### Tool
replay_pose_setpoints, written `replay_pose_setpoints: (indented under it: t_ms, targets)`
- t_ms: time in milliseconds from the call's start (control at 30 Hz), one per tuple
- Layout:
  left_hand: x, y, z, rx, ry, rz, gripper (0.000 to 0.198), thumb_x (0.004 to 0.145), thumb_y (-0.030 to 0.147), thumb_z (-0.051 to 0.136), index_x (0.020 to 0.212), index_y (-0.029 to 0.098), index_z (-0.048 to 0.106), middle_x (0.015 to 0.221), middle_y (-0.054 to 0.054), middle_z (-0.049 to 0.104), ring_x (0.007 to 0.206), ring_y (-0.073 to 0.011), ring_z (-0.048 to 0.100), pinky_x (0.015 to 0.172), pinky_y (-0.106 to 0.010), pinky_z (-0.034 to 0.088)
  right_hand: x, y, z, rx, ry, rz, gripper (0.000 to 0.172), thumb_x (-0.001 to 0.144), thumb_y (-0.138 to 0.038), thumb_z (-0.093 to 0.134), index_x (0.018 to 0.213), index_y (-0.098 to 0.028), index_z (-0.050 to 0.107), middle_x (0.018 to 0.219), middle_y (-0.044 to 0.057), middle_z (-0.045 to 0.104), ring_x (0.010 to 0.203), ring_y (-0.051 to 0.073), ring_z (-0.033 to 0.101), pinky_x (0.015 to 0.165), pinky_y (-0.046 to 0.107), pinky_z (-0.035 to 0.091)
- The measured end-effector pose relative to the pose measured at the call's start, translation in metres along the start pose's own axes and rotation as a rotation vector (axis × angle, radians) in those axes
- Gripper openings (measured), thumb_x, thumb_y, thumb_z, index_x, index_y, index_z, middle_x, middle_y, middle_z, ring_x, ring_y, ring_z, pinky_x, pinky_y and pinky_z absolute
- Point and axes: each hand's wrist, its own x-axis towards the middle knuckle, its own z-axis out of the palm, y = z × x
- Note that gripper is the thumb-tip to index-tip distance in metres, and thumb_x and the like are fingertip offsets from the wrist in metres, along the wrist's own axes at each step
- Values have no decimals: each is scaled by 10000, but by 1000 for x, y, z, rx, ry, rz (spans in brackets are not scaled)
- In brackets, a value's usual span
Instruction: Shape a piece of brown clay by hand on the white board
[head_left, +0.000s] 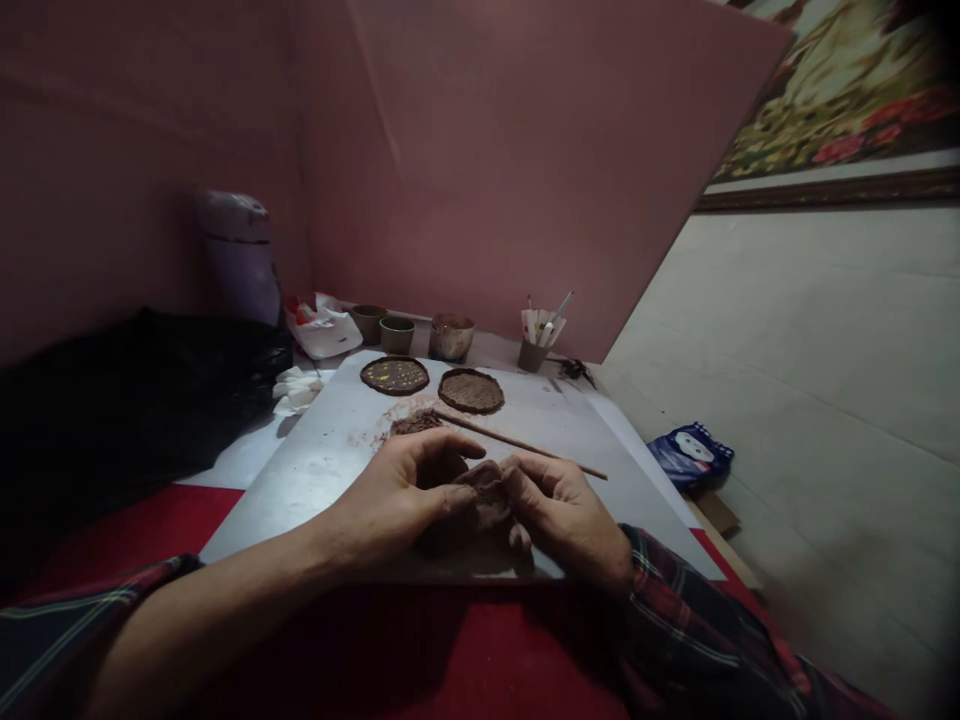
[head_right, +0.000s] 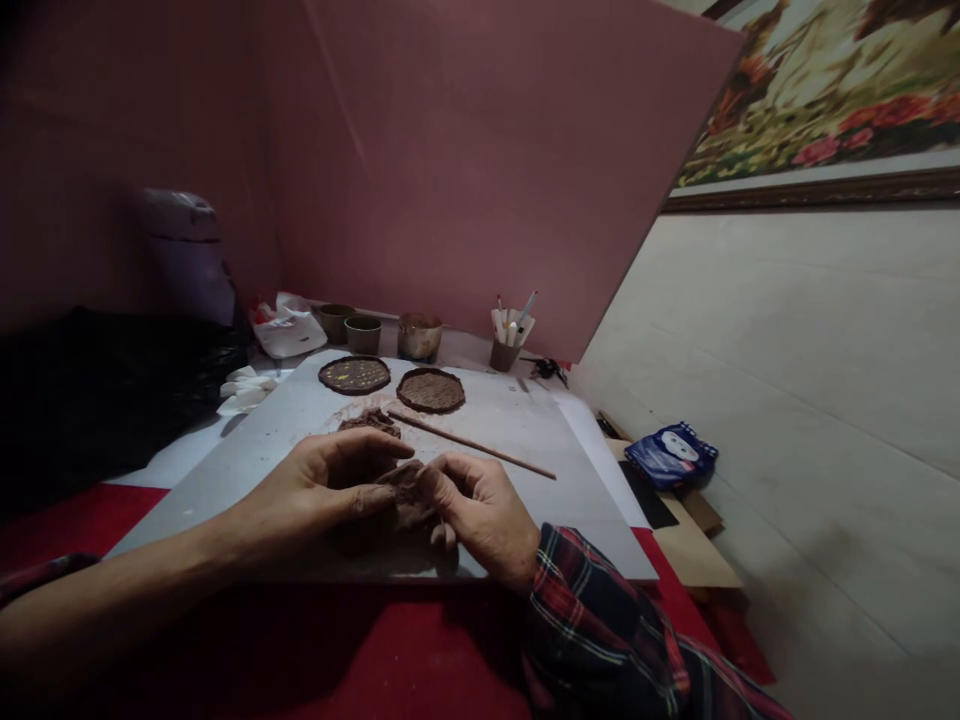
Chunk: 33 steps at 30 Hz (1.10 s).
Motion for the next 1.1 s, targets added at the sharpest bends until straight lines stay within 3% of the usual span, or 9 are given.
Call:
replay_pose_setpoints:
  t_ms: [167, 333, 433, 667, 900, 1100]
  targets:
    - [0, -1, -1, 23, -9, -6, 381, 670, 266, 730, 1023, 144, 655, 859, -55, 684, 765, -181, 625, 648, -261, 493, -1, -4, 3, -47, 60, -11, 421, 757, -563, 669, 714, -150, 596, 612, -22, 555, 540, 69, 453, 478, 189, 352]
    - [2, 0, -4, -18, -9, 23, 319, 673, 215, 718, 980, 139, 680, 920, -67, 697, 843, -191, 631, 731, -278, 499, 0, 3, 1, 86, -8, 16, 547, 809, -672, 518, 779, -134, 613, 530, -15, 552, 436, 72, 464, 421, 198, 351]
    - [4, 1, -5, -58, 19, 21, 312, 671, 210, 725, 970, 134, 682, 932, -73, 699, 858, -193, 632, 747, -287, 499, 0, 4, 1, 122, 36, 44, 600, 806, -714, 468, 798, -131, 611, 478, -11, 554, 379, 79, 470, 382, 194, 342]
    - [4, -3, -4, -80, 16, -17, 372, 700, 321, 735, 1003, 114, 670, 815, -61, 675, 645, -139, 589, 552, -236, 445, -1, -4, 3, 110, 59, 94, 479, 706, -615, 684, 703, -152, 559, 553, -3, 624, 392, 72, 505, 365, 176, 364]
    - [5, -2, -7, -59, 37, 32, 304, 690, 277, 739, 952, 128, 694, 887, -65, 698, 785, -175, 627, 664, -251, 481, -2, -4, 2, 173, 38, 90, 461, 737, -601, 664, 766, -148, 584, 579, 16, 654, 415, 75, 529, 397, 180, 395]
    - [4, -4, -3, -135, -38, -27, 397, 726, 435, 718, 948, 112, 655, 742, -51, 672, 545, -112, 559, 491, -214, 418, -4, -7, 2, 141, 61, 113, 427, 734, -560, 690, 768, -145, 595, 545, 5, 634, 392, 61, 475, 376, 171, 340]
